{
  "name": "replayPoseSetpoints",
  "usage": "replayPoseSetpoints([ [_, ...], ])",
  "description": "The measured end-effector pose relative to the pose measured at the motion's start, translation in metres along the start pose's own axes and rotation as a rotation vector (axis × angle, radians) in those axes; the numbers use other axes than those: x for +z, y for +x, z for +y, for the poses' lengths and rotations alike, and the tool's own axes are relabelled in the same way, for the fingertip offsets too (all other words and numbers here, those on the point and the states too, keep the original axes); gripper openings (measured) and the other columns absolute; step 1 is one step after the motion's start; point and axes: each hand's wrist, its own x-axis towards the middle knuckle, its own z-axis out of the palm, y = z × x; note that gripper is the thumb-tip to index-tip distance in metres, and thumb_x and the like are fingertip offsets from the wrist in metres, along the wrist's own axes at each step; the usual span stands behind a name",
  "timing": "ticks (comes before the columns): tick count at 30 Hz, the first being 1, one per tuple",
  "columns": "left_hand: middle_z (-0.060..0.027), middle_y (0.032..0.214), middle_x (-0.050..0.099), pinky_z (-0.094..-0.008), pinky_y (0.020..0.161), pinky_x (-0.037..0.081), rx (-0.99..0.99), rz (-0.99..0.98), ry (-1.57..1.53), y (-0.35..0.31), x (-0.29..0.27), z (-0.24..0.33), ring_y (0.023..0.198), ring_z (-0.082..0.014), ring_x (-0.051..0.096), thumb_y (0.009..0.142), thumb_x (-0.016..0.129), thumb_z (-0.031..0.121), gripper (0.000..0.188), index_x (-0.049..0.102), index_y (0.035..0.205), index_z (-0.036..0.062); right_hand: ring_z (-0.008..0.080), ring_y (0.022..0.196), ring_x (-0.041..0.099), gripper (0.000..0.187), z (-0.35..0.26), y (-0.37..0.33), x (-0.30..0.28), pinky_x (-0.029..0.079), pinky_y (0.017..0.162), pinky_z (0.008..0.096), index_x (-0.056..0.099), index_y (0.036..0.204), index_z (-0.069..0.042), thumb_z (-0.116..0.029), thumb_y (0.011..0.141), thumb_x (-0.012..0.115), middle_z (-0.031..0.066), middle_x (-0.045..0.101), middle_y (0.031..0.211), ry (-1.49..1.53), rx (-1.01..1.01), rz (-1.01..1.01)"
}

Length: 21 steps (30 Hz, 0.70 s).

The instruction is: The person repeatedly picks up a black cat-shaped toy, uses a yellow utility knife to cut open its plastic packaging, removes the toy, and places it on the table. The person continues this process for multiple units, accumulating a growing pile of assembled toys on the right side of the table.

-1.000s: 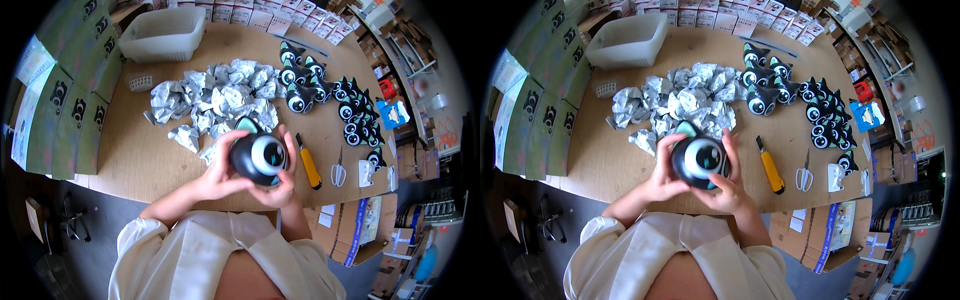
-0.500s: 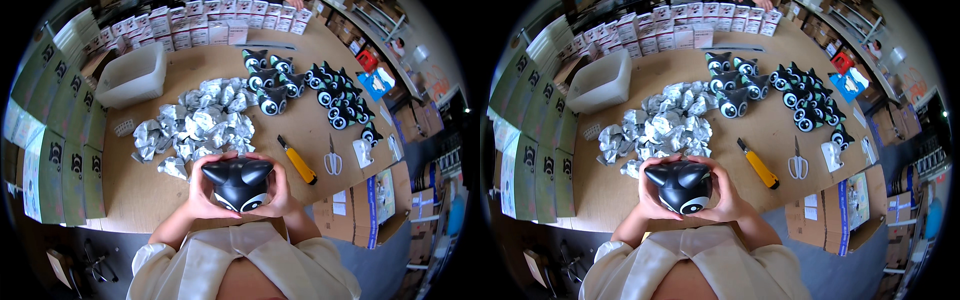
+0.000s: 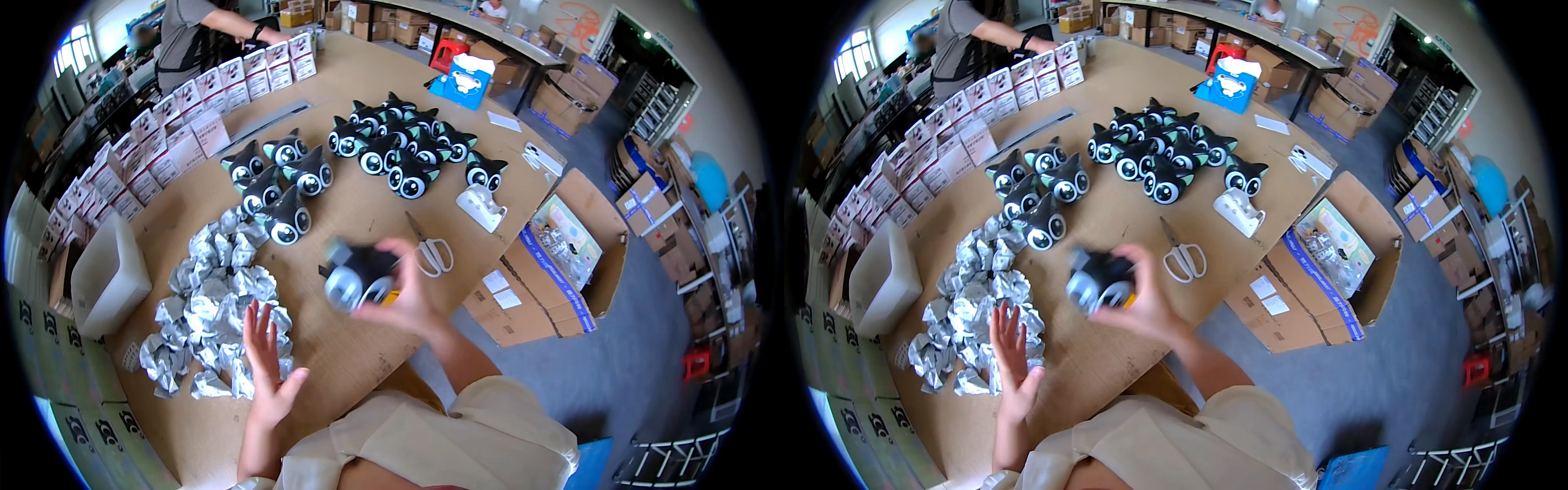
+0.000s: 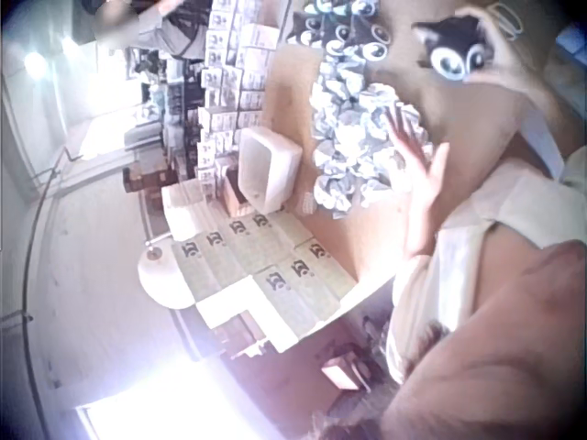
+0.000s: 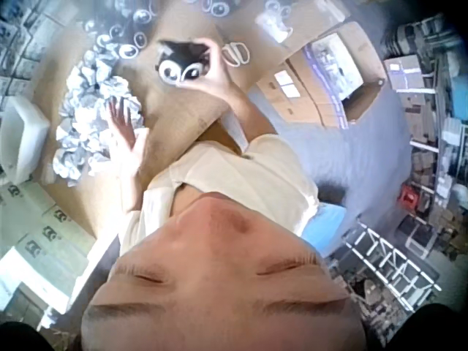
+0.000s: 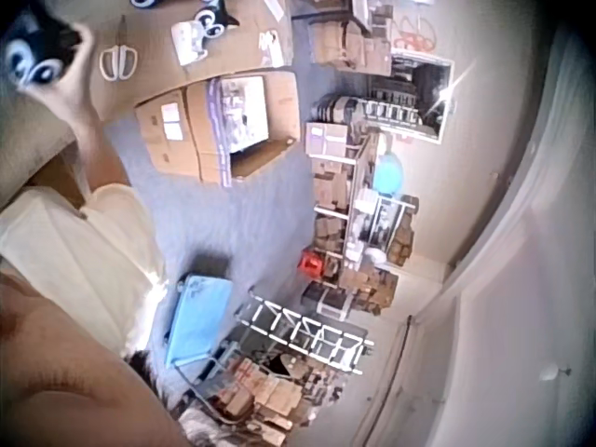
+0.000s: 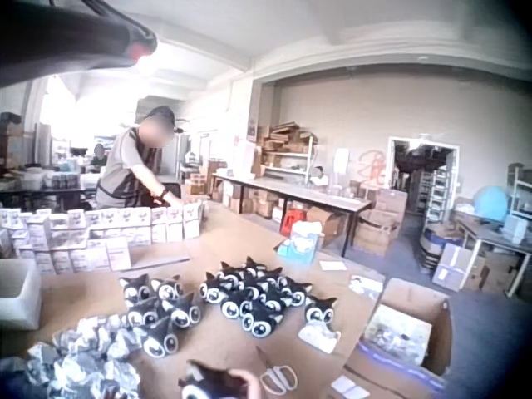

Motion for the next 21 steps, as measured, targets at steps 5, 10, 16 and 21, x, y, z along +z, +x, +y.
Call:
replayPoseSetpoints([
  [5,-0.0151,0.15,0.026,-0.0474,0.111,0.029,0.006,0.177,0.083,0.007,0.003,-0.012,0.135,-0.0313,0.037,0.081,0.071,0.01,0.07,0.033,0.14,0.0113,0.0372,0.112,0.048,0.086,0.055,0.056,-0.127,0.041,0.095,0.0448,0.04,0.126,-0.007,-0.02,0.057,0.09,0.0183,0.048,0.117,-0.808,-0.136,0.493],
  [10,-0.0139,0.145,0.031,-0.0455,0.107,0.034,0.031,0.247,0.109,0.013,0.007,-0.014,0.129,-0.0287,0.043,0.082,0.069,0.009,0.059,0.039,0.134,0.0107,0.0355,0.12,0.043,0.088,0.083,0.062,-0.16,0.027,0.104,0.0484,0.04,0.128,-0.006,-0.034,0.061,0.089,0.0189,0.049,0.124,-1.041,-0.049,0.415],
  [16,-0.0129,0.144,0.032,-0.0442,0.106,0.035,0.024,0.255,0.106,0.017,0.007,-0.02,0.127,-0.0278,0.044,0.084,0.065,0.003,0.054,0.041,0.131,0.0082,0.0384,0.131,0.033,0.085,0.083,0.063,-0.165,0.019,0.105,0.0552,0.047,0.13,-0.005,-0.051,0.067,0.08,0.0229,0.045,0.131,-1.302,-0.138,0.404],
  [21,-0.013,0.143,0.033,-0.0436,0.105,0.036,0.006,0.259,0.123,0.019,0.008,-0.019,0.126,-0.027,0.045,0.084,0.066,0.003,0.052,0.042,0.13,0.008,0.0378,0.135,0.029,0.082,0.084,0.067,-0.166,0.014,0.107,0.0597,0.046,0.135,-0.007,-0.054,0.073,0.073,0.0238,0.042,0.136,-1.432,-0.069,0.311],
])
